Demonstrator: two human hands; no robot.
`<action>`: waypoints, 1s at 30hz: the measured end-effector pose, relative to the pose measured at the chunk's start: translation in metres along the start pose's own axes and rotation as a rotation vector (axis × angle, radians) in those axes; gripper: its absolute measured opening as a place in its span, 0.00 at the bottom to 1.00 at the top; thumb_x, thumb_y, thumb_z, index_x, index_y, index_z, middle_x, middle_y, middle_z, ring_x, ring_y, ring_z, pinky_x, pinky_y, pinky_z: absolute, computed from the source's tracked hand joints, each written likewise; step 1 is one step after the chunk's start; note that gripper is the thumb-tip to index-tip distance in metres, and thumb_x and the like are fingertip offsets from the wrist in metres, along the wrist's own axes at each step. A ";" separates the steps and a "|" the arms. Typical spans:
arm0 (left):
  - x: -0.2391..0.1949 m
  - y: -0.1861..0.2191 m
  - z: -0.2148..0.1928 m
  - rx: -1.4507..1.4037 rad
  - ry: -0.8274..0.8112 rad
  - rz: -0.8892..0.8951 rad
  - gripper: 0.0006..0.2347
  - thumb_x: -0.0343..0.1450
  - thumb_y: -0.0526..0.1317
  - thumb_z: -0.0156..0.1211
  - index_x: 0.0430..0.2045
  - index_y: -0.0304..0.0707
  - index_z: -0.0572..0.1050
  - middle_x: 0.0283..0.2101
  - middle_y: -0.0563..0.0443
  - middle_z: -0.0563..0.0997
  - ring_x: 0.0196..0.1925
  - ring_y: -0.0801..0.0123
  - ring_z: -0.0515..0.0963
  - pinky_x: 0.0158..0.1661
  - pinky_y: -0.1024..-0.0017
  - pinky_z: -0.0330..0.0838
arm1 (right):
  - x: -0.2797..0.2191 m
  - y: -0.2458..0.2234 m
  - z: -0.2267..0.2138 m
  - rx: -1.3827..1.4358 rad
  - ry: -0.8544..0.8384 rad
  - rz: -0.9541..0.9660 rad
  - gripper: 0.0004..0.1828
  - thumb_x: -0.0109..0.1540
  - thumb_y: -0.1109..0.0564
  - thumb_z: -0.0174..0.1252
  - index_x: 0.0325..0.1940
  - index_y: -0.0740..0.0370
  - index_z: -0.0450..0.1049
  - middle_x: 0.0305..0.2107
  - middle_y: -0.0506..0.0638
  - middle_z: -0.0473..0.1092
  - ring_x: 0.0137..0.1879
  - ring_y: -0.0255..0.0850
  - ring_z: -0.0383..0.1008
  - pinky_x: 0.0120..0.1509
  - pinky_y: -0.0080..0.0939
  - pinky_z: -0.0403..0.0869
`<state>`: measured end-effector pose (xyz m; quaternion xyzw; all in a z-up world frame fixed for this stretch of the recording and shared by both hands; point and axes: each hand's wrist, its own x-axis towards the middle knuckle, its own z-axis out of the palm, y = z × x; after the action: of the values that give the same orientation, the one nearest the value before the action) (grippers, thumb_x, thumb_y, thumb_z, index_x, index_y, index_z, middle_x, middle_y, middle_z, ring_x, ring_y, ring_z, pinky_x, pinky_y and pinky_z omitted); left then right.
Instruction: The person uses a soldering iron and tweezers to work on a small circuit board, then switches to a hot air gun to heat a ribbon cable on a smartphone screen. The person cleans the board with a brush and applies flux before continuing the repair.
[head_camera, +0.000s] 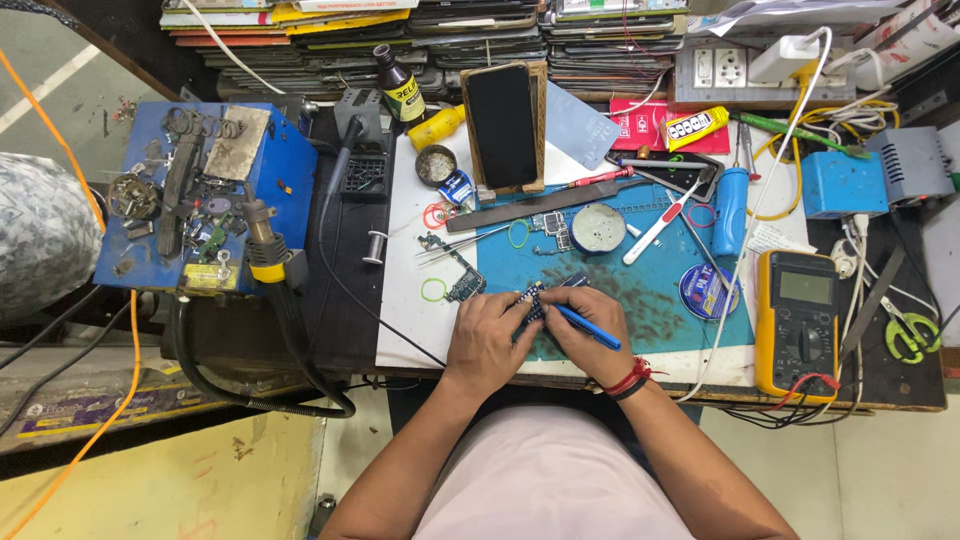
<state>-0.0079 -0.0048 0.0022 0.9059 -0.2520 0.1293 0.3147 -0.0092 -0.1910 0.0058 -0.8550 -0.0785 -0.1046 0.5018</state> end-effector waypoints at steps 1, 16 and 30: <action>0.000 0.000 0.000 0.000 0.002 0.001 0.13 0.68 0.42 0.67 0.43 0.35 0.81 0.47 0.45 0.80 0.48 0.54 0.77 0.50 0.57 0.68 | 0.000 0.000 0.000 0.002 0.003 -0.012 0.09 0.59 0.61 0.64 0.43 0.63 0.81 0.33 0.55 0.78 0.37 0.45 0.80 0.43 0.40 0.76; 0.002 -0.001 -0.002 -0.013 -0.015 -0.006 0.13 0.69 0.42 0.67 0.43 0.34 0.81 0.48 0.45 0.81 0.49 0.54 0.77 0.51 0.57 0.68 | 0.002 -0.003 -0.001 0.014 -0.011 -0.025 0.09 0.59 0.62 0.64 0.43 0.64 0.80 0.34 0.55 0.79 0.38 0.45 0.81 0.43 0.40 0.77; -0.002 -0.006 0.002 -0.030 -0.011 -0.016 0.14 0.70 0.43 0.68 0.44 0.35 0.80 0.49 0.45 0.81 0.50 0.56 0.77 0.53 0.57 0.68 | 0.001 0.002 0.002 0.011 -0.019 -0.024 0.08 0.60 0.64 0.64 0.44 0.64 0.80 0.36 0.55 0.79 0.40 0.44 0.80 0.46 0.39 0.76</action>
<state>-0.0059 -0.0016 -0.0033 0.9038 -0.2486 0.1178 0.3279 -0.0076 -0.1904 0.0030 -0.8522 -0.0942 -0.1021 0.5044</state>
